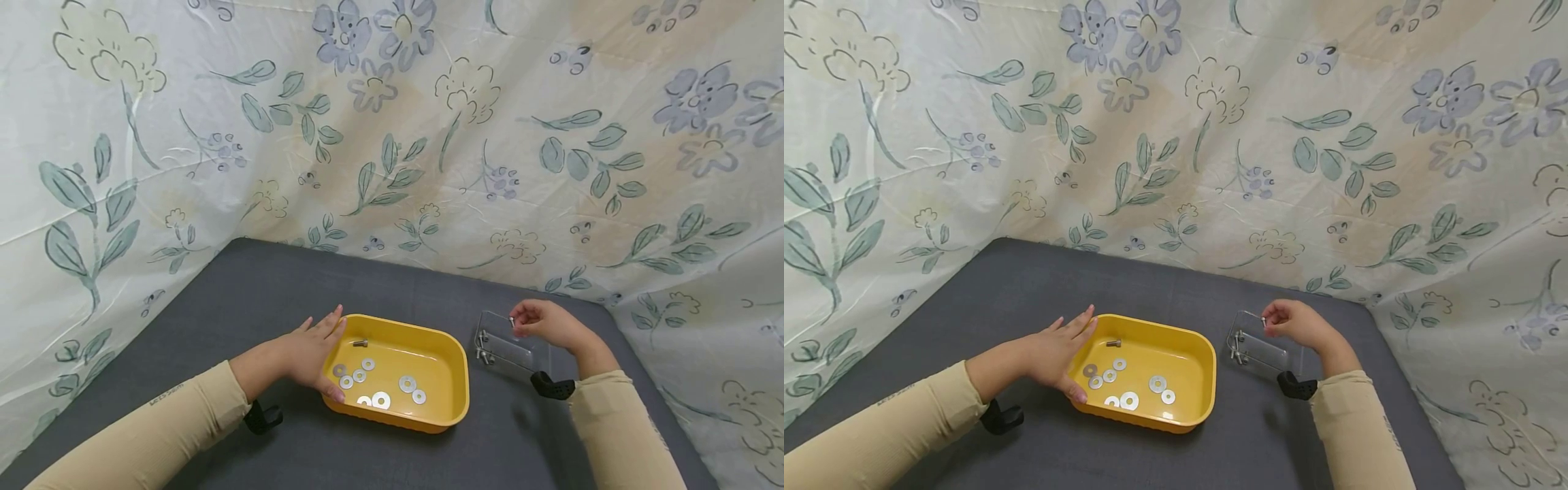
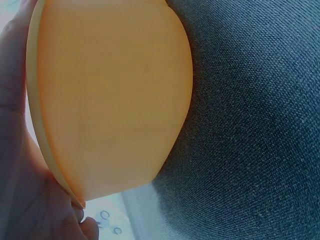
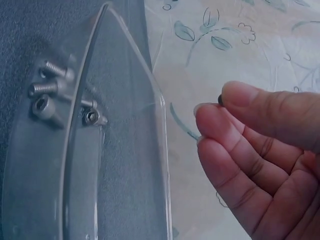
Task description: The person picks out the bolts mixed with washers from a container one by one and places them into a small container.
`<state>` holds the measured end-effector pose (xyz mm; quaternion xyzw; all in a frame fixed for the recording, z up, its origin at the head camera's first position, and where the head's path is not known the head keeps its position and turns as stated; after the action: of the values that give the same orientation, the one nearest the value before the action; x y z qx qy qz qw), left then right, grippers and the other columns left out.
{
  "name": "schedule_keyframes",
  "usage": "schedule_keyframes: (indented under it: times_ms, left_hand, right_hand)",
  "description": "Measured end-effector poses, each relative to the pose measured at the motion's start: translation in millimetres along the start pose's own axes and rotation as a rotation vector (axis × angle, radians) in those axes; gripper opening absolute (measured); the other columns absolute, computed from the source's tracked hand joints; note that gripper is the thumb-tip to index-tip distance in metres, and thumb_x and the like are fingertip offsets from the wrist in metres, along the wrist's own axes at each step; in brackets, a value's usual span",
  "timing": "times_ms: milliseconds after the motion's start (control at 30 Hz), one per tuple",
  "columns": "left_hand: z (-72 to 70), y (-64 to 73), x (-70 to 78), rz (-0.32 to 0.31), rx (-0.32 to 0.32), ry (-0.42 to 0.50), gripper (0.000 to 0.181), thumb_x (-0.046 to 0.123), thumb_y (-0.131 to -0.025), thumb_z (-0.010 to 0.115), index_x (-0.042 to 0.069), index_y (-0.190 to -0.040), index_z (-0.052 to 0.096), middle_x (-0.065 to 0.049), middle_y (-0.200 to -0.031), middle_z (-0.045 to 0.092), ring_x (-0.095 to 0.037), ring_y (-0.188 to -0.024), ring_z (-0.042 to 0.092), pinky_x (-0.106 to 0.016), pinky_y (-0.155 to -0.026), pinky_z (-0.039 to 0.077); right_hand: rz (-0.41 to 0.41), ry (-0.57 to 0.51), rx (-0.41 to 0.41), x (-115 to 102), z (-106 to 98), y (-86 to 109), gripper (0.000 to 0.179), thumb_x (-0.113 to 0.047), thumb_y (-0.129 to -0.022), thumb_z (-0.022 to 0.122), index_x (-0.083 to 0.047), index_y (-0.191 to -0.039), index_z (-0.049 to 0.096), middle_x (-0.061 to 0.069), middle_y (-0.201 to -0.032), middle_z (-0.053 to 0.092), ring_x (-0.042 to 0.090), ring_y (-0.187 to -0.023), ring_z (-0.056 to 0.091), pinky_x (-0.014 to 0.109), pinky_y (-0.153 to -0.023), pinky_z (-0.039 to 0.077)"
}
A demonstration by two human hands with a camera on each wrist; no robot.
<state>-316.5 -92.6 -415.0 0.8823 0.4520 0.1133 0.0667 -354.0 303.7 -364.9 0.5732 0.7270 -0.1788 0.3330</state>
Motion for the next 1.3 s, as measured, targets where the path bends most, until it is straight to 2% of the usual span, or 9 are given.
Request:
schedule_keyframes:
  times_ms: [267, 633, 933, 1167, 1300]
  left_hand:
    - [-0.8, 1.0, 0.5, -0.003, 0.0, 0.004, 0.134, 0.085, -0.051, 0.054, 0.006, -0.147, 0.004, -0.009, -0.152, -0.012, -0.022, -0.14, 0.001, -0.051, -0.109, 0.007]
    - [-0.6, 0.9, 0.2, 0.003, -0.002, -0.002, 0.134, 0.084, -0.052, 0.055, 0.005, -0.147, 0.003, -0.009, -0.152, -0.012, -0.023, -0.14, 0.001, -0.052, -0.109, 0.007]
    - [-0.1, -1.4, -1.3, -0.002, 0.004, -0.018, 0.133, 0.083, -0.054, 0.056, 0.005, -0.147, 0.001, -0.008, -0.152, -0.012, -0.023, -0.14, 0.001, -0.052, -0.109, 0.007]
    - [-0.9, -0.4, -0.8, -0.001, -0.007, -0.018, 0.133, 0.083, -0.055, 0.056, 0.004, -0.147, 0.001, -0.009, -0.152, -0.012, -0.023, -0.14, 0.001, -0.052, -0.109, 0.007]
    - [-0.8, -0.6, -0.9, 0.001, -0.006, -0.025, 0.133, 0.084, -0.055, 0.055, 0.004, -0.147, 0.001, -0.009, -0.152, -0.012, -0.023, -0.14, 0.001, -0.052, -0.109, 0.008]
  right_hand:
    - [0.001, -0.015, -0.005, 2.4, -0.2, 0.7, 0.023, -0.006, -0.087, 0.061, 0.003, -0.106, 0.055, 0.012, -0.091, 0.06, 0.021, -0.083, 0.062, 0.036, -0.073, 0.052]
    - [0.0, 0.084, -0.055, 2.2, 7.1, -6.2, 0.02, -0.009, -0.087, 0.06, -0.002, -0.106, 0.057, 0.007, -0.087, 0.06, 0.027, -0.085, 0.06, 0.042, -0.077, 0.05]
    - [-0.061, 0.099, -0.082, -27.7, 19.5, -17.9, 0.016, -0.011, -0.086, 0.063, -0.005, -0.101, 0.059, 0.006, -0.085, 0.06, 0.031, -0.083, 0.058, 0.036, -0.073, 0.051]
    - [-0.11, 0.121, -0.1, -55.6, 32.2, -29.1, 0.015, -0.013, -0.086, 0.065, -0.009, -0.1, 0.06, 0.004, -0.087, 0.061, 0.022, -0.08, 0.058, 0.038, -0.075, 0.05]
    - [-0.15, 0.141, -0.105, -74.1, 41.7, -35.8, 0.017, -0.016, -0.084, 0.066, -0.01, -0.099, 0.06, 0.003, -0.087, 0.062, 0.021, -0.081, 0.059, 0.033, -0.075, 0.051]
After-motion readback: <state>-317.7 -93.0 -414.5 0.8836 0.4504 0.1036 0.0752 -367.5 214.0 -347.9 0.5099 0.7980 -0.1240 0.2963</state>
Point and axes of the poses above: each hand's wrist, its own y-axis away from the middle knuckle, its own z-axis out of the palm, x = y × z, the point moved 7 cm from there along -y, towards the middle knuckle
